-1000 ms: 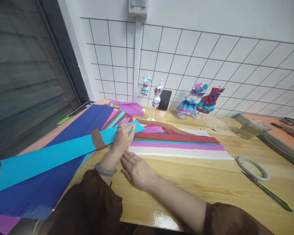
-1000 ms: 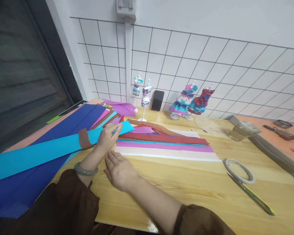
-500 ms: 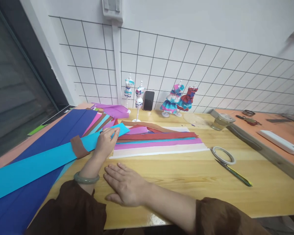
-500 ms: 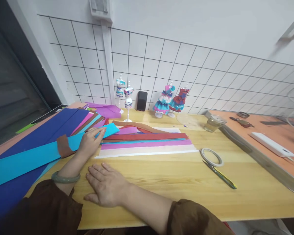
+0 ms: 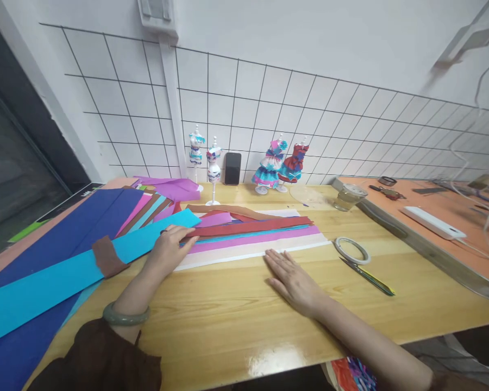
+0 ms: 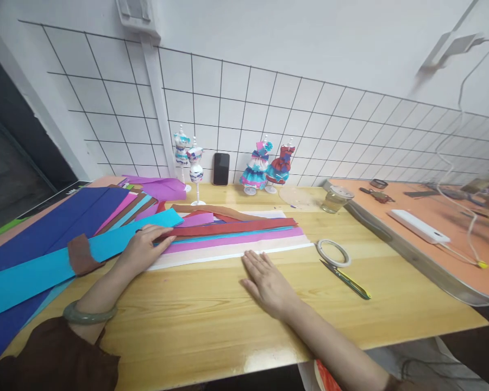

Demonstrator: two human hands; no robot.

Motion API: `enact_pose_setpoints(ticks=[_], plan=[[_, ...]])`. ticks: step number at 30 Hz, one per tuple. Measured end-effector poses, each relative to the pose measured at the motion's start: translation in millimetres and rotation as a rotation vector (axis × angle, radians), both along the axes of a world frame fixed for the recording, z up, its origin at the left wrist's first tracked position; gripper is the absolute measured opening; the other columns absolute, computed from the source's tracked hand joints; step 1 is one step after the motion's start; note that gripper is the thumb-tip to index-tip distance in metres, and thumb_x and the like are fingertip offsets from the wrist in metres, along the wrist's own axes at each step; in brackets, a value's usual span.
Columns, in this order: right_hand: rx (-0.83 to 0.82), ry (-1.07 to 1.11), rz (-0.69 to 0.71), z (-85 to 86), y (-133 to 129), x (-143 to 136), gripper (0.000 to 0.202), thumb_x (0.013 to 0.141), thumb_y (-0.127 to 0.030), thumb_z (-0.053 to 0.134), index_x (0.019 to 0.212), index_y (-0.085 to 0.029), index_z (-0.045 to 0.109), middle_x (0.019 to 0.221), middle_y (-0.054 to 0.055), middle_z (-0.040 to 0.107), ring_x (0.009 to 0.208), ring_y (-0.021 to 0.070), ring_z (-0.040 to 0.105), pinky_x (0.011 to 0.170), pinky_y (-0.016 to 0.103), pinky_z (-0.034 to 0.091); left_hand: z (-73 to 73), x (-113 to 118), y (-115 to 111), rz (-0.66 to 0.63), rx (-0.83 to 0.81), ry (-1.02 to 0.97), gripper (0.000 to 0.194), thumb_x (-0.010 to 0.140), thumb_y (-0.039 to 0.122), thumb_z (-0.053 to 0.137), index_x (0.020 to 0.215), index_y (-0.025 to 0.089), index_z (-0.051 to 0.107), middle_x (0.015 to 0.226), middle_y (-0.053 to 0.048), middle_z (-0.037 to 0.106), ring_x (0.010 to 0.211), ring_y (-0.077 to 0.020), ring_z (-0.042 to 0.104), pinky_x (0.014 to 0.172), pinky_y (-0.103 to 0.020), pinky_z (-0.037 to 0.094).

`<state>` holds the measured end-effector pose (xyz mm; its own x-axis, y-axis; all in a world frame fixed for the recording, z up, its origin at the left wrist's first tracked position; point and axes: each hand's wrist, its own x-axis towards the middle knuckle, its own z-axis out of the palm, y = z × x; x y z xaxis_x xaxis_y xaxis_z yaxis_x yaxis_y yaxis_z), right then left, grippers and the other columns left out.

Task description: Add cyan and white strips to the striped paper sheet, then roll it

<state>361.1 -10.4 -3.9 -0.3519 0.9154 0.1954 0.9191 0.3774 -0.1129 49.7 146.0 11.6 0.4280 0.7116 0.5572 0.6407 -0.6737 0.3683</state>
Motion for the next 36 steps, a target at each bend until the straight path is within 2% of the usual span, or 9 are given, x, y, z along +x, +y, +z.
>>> enact_pose_setpoints(ticks=[5, 9, 13, 19, 25, 28, 32, 36], plan=[[-0.019, -0.031, -0.194, -7.1, -13.1, 62.0, 0.053, 0.090, -0.041, 0.031, 0.137, -0.016, 0.029, 0.139, 0.012, 0.033, 0.130, 0.0211, 0.025, 0.106, 0.048, 0.022, -2.9, -0.6, 2.3, -0.012, 0.001, 0.004, 0.026, 0.081, 0.038, 0.051, 0.094, 0.022, 0.065, 0.090, -0.006, 0.067, 0.089, -0.0226, 0.057, 0.080, -0.037, 0.045], [-0.007, -0.102, -0.365, -13.4, -14.3, 100.0, 0.056, 0.090, -0.044, 0.026, 0.136, -0.012, 0.032, 0.138, 0.013, 0.035, 0.130, 0.0226, 0.027, 0.105, 0.048, 0.022, -4.2, 0.0, 3.0, -0.014, 0.014, -0.007, 0.025, 0.081, 0.039, 0.050, 0.093, 0.023, 0.065, 0.089, -0.006, 0.067, 0.088, -0.0228, 0.057, 0.079, -0.038, 0.045], [0.022, -0.199, -0.484, -19.6, -9.9, 122.4, 0.058, 0.089, -0.046, 0.026, 0.131, -0.007, 0.039, 0.134, 0.017, 0.041, 0.129, 0.0260, 0.028, 0.104, 0.048, 0.021, -3.9, 0.5, 2.6, -0.015, -0.003, -0.002, 0.023, 0.081, 0.038, 0.051, 0.092, 0.023, 0.065, 0.088, -0.005, 0.067, 0.088, -0.0223, 0.057, 0.080, -0.037, 0.045], [0.028, -0.262, -0.640, -23.7, -4.4, 135.5, 0.059, 0.088, -0.049, 0.023, 0.126, -0.008, 0.043, 0.130, 0.016, 0.046, 0.129, 0.0301, 0.024, 0.100, 0.055, 0.018, -4.5, 0.1, 2.9, -0.003, -0.007, 0.000, 0.024, 0.080, 0.040, 0.050, 0.092, 0.023, 0.064, 0.089, -0.004, 0.067, 0.088, -0.0225, 0.058, 0.080, -0.037, 0.045], [0.031, -0.267, -0.704, -25.9, -2.5, 137.6, 0.059, 0.087, -0.050, 0.023, 0.126, -0.010, 0.043, 0.129, 0.014, 0.047, 0.129, 0.0313, 0.023, 0.098, 0.060, 0.014, -4.0, -0.4, 3.1, -0.006, -0.005, 0.013, 0.025, 0.081, 0.040, 0.048, 0.092, 0.023, 0.064, 0.089, -0.005, 0.067, 0.089, -0.0224, 0.058, 0.079, -0.037, 0.045], [0.088, -0.238, -0.703, -28.9, -4.3, 139.4, 0.057, 0.087, -0.047, 0.024, 0.124, -0.009, 0.045, 0.127, 0.015, 0.049, 0.127, 0.0320, 0.026, 0.096, 0.060, 0.020, -5.3, -1.6, 5.2, 0.017, -0.015, 0.029, 0.027, 0.082, 0.039, 0.047, 0.092, 0.022, 0.065, 0.091, -0.005, 0.067, 0.090, -0.0227, 0.057, 0.081, -0.036, 0.044], [0.203, -0.163, -0.551, -31.5, -10.2, 142.3, 0.047, 0.088, -0.039, 0.027, 0.119, -0.012, 0.051, 0.123, 0.014, 0.053, 0.126, 0.0286, 0.031, 0.096, 0.049, 0.031, -6.9, -3.8, 7.7, 0.102, -0.074, 0.117, 0.032, 0.081, 0.038, 0.045, 0.097, 0.017, 0.065, 0.095, -0.008, 0.066, 0.094, -0.0239, 0.055, 0.083, -0.035, 0.043], [0.238, -0.102, -0.441, -30.5, -12.2, 141.4, 0.042, 0.087, -0.037, 0.031, 0.114, -0.015, 0.055, 0.120, 0.013, 0.055, 0.125, 0.0283, 0.034, 0.098, 0.047, 0.031, -10.3, -6.4, 10.1, 0.150, -0.097, 0.212, 0.040, 0.080, 0.041, 0.047, 0.106, 0.014, 0.062, 0.101, -0.009, 0.063, 0.097, -0.0266, 0.052, 0.084, -0.037, 0.041]])
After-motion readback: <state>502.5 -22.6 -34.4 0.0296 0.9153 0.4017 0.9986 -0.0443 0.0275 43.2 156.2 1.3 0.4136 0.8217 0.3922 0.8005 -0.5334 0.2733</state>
